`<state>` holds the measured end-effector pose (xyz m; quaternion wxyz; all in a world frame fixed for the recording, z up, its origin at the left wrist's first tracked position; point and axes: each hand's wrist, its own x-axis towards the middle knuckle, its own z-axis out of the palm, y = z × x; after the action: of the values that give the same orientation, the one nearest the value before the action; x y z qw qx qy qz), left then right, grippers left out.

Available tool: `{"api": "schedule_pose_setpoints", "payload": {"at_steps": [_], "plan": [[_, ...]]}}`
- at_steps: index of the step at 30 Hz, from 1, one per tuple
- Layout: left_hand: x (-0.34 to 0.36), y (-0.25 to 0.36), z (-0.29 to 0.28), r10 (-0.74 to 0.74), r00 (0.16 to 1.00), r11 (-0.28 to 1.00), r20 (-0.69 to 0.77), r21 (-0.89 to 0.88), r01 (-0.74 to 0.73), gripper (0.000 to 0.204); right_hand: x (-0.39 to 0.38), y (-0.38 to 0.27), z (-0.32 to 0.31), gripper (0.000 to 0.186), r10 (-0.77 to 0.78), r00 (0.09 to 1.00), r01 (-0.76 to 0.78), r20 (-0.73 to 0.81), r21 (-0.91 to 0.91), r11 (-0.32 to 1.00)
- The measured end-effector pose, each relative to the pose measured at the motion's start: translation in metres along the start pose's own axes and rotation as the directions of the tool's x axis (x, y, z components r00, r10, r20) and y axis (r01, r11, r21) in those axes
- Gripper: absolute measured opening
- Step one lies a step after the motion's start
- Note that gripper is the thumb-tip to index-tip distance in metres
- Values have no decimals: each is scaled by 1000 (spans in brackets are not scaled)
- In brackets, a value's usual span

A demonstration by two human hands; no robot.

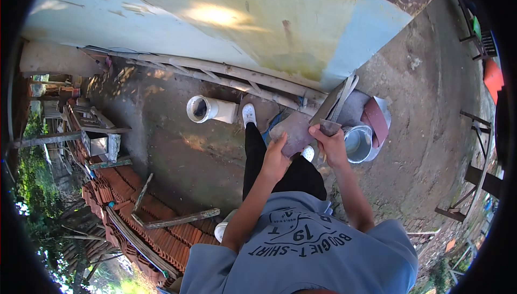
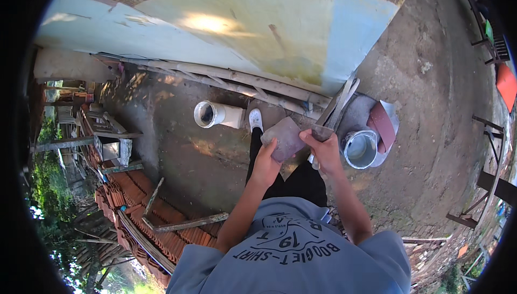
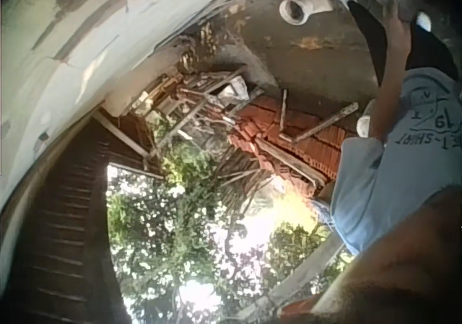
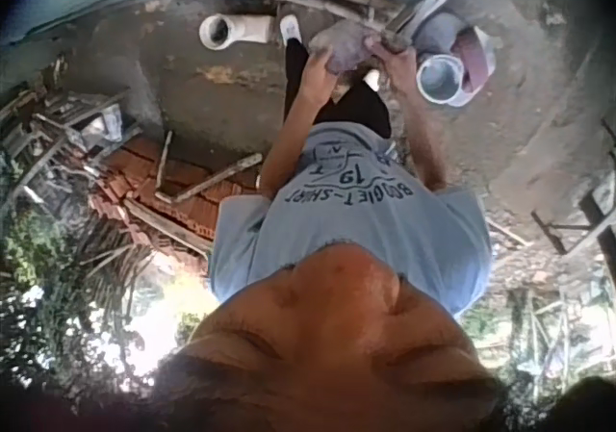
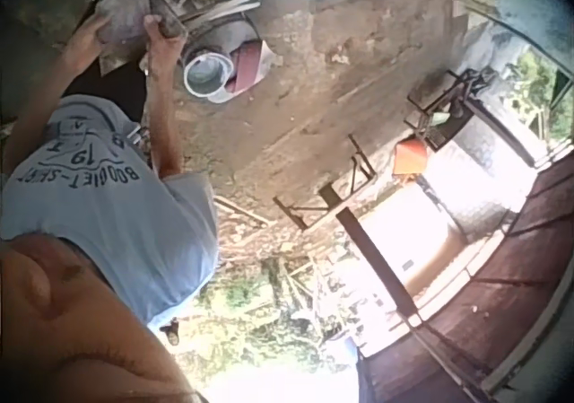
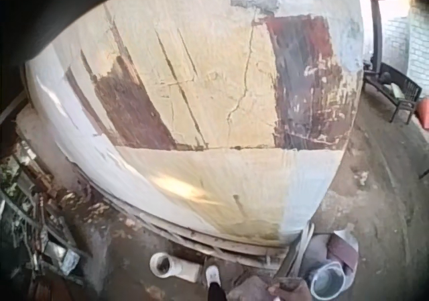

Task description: The person prepares a wall by sanding it with a block, wiping it with a wet cloth, and scraping the surface with a metal tool.

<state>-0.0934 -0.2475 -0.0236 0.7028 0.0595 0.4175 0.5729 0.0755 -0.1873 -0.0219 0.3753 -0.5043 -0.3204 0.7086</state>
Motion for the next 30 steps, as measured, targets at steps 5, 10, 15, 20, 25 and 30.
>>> {"api": "schedule_pose_setpoints", "payload": {"at_steps": [5, 10, 15, 20, 25, 30], "plan": [[-1, -23, -12, -80, 996, 996, 29, -33, 81, 42, 2, 36, -38, 23, 123, 982, -83, -144, 256, 963], [9, -17, -6, -104, 993, 995, 55, 5, 103, 42, -9, 29, -55, 33, 104, 961, -41, -257, 239, 970], [21, -17, -10, -108, 993, 990, 44, 100, 103, 41, -12, 44, -22, 23, 53, 994, -33, -100, 187, 982], [23, -12, -25, -121, 993, 982, 11, 148, 118, 40, -12, 51, -13, 23, 90, 992, -83, -83, 89, 993], [15, -20, -44, -158, 987, 956, 5, 250, 152, 45, 0, 85, -11, 20, 66, 994, -47, -84, 202, 978], [1, -4, -107, -159, 984, 803, -80, 569, 176, 53, -2, 120, -93, 15, 150, 775, -26, -614, 206, 978]]}}
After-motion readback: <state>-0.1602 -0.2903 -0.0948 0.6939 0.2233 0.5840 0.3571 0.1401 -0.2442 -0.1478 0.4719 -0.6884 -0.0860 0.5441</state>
